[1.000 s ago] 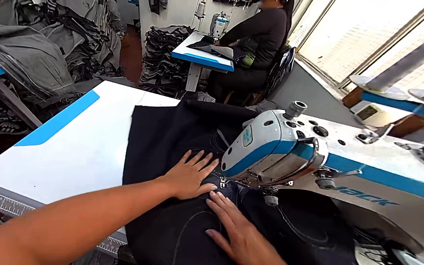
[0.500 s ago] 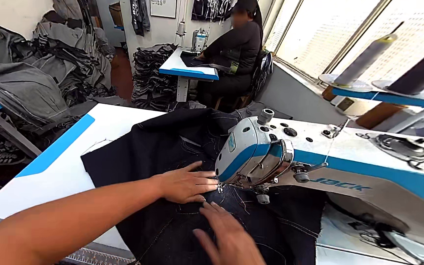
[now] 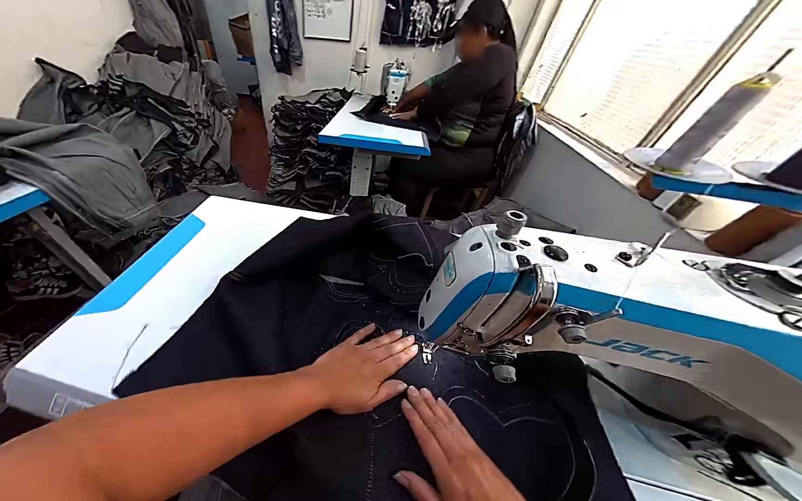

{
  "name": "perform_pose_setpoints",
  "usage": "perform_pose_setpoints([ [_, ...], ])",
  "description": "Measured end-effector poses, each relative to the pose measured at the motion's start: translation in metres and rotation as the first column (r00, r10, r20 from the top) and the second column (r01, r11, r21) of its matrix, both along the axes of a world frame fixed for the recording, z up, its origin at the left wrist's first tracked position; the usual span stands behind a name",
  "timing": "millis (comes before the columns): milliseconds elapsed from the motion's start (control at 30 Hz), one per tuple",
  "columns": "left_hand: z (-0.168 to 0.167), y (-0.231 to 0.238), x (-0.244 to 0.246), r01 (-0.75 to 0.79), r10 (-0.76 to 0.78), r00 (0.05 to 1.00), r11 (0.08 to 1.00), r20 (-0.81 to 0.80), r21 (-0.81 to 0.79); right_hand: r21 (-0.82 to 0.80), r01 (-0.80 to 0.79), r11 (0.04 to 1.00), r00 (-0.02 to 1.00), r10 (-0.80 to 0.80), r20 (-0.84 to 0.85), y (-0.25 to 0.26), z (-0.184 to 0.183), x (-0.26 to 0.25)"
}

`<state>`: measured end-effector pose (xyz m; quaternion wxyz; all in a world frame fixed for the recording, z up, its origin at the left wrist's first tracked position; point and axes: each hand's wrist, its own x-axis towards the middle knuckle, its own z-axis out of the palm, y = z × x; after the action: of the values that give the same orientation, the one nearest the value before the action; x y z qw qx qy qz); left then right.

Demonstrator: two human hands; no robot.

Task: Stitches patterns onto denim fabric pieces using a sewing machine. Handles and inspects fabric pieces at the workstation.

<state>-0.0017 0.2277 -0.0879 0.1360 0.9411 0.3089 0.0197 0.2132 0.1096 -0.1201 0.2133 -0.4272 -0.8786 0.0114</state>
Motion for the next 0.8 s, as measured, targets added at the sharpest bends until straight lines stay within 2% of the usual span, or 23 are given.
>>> perform_pose_setpoints([
  [100, 0.002, -0.023, 0.019, -0.223, 0.224, 0.975, 0.973, -0.003, -0.053, -0.004, -0.198, 0.98, 0.979, 0.198, 0.045, 0.024, 0.002, 0.048],
  [200, 0.007, -0.032, 0.03, -0.321, 0.321, 0.947, 0.941, -0.018, -0.106, -0.133, -0.148, 0.98, 0.987, 0.154, 0.04, 0.018, 0.027, 0.046],
  [267, 0.009, -0.031, 0.028, -0.296, 0.298, 0.955, 0.946, -0.009, -0.133, -0.22, -0.023, 0.975, 0.998, 0.01, -0.057, -0.006, 0.039, 0.018],
  [333, 0.006, -0.025, 0.016, -0.186, 0.189, 0.982, 0.975, 0.02, -0.12, -0.239, 0.073, 0.968, 0.987, -0.104, -0.122, -0.03, 0.029, -0.012],
  [400, 0.002, -0.018, -0.002, -0.044, 0.046, 0.999, 0.997, 0.028, -0.059, -0.123, 0.163, 0.979, 0.98, -0.175, -0.096, -0.043, 0.006, -0.03],
  [467, 0.0, -0.013, -0.012, 0.034, -0.034, 0.999, 0.999, 0.034, -0.008, -0.017, 0.209, 0.978, 0.976, -0.21, -0.065, -0.044, -0.006, -0.034],
  [633, -0.003, -0.02, -0.009, 0.009, -0.009, 0.999, 1.0, 0.035, -0.005, -0.038, 0.161, 0.986, 0.985, -0.163, -0.049, -0.043, -0.004, -0.02],
  [800, 0.003, -0.026, 0.008, -0.176, 0.176, 0.984, 0.983, -0.011, -0.057, -0.078, 0.11, 0.991, 0.992, -0.114, -0.049, -0.02, 0.006, 0.007],
])
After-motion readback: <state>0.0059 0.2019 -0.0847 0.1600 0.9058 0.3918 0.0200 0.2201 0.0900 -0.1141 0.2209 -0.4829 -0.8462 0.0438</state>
